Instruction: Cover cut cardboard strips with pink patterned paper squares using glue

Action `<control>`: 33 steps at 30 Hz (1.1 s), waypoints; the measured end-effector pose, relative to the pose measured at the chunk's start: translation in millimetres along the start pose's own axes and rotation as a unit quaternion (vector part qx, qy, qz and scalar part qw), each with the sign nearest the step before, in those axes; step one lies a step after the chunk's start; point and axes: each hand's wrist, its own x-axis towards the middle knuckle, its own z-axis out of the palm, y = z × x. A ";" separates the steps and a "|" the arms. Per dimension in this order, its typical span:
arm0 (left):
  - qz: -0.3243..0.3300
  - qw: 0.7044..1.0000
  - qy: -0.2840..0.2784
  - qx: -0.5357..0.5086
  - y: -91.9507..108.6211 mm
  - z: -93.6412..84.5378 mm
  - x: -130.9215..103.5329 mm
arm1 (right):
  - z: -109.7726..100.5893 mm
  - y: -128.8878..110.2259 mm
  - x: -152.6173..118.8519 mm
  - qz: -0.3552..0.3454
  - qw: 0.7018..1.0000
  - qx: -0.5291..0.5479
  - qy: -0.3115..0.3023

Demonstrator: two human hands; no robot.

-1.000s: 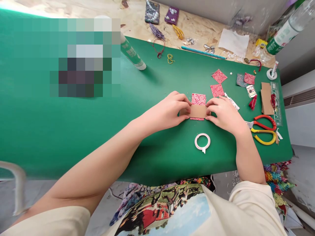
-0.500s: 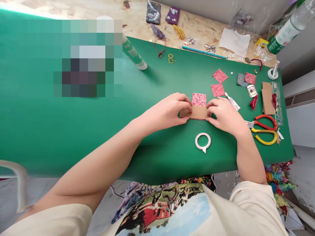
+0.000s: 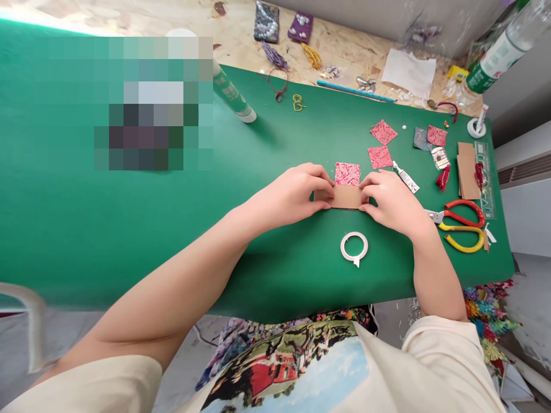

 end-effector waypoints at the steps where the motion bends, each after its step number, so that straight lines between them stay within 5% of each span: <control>1: 0.000 1.000 0.000 -0.003 0.1 0.0 -0.4 | -0.3 -0.3 -0.4 -0.001 1.000 0.001 0.000; 10: 0.002 0.999 -0.016 0.034 3.0 -1.0 0.4 | -2.9 -2.9 1.4 0.033 0.998 0.022 -0.049; 26: 0.025 0.997 0.032 0.060 -8.2 -2.2 5.2 | 0.1 5.9 3.7 0.012 0.998 0.000 0.064; 33: 0.046 0.997 0.040 0.056 -17.7 4.7 10.2 | 3.2 11.3 3.5 0.018 0.998 -0.006 0.054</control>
